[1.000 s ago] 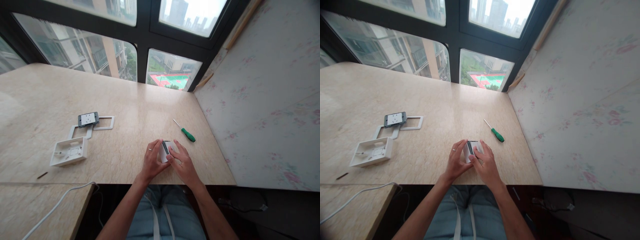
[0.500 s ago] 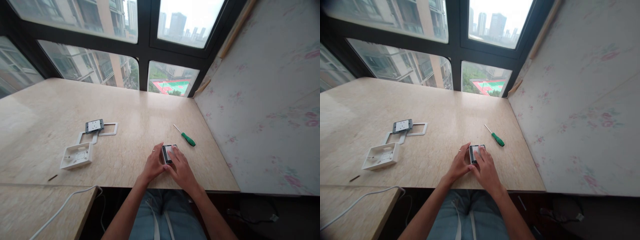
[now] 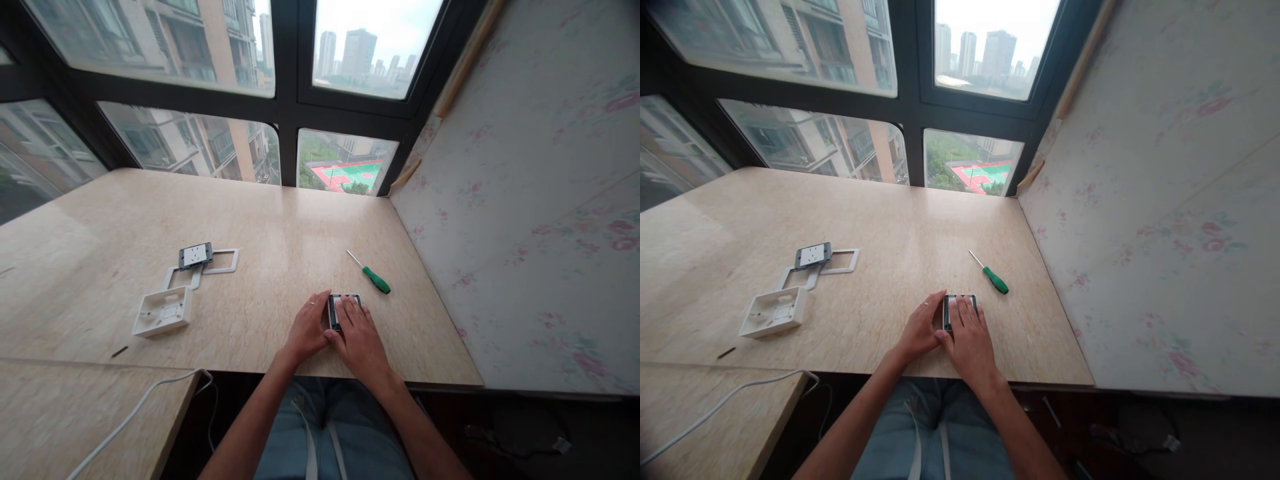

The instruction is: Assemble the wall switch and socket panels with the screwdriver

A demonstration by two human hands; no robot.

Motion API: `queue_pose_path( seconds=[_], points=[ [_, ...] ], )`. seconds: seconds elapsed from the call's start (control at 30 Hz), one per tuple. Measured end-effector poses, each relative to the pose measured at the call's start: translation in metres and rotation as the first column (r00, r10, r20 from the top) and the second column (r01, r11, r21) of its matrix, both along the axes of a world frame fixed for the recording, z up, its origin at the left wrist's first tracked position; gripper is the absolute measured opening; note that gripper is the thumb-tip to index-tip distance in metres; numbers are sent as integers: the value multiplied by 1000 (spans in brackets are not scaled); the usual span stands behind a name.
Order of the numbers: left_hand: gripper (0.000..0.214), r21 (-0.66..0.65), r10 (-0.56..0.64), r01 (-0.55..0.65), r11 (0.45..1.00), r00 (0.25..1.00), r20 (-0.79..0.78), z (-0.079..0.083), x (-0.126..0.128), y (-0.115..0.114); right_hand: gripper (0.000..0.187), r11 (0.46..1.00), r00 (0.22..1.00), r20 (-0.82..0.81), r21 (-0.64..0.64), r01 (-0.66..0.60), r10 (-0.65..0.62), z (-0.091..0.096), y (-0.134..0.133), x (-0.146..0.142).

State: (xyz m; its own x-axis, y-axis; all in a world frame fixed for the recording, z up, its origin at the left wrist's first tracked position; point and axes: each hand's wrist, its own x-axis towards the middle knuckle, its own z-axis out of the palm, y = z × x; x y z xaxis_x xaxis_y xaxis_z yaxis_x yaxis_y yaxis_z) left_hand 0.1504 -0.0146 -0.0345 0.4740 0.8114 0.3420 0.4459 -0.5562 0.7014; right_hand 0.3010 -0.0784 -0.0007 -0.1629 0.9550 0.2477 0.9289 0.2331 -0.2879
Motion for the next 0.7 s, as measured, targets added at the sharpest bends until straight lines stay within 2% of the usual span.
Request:
queue_pose_path(
  seconds=[0.33, 0.5, 0.7],
  points=[
    [80, 10, 16, -16, 1000, 1000, -23, 0, 1, -2, 64, 1000, 999, 50, -5, -17, 18, -7, -4, 1],
    [82, 23, 32, -31, 999, 999, -37, -2, 1, -2, 64, 999, 1000, 23, 32, -19, 18, -14, -3, 1],
    [83, 98, 33, -28, 995, 998, -51, -2, -4, -12, 70, 1000, 1000, 8, 3, -16, 16, -24, 0, 4]
  ],
)
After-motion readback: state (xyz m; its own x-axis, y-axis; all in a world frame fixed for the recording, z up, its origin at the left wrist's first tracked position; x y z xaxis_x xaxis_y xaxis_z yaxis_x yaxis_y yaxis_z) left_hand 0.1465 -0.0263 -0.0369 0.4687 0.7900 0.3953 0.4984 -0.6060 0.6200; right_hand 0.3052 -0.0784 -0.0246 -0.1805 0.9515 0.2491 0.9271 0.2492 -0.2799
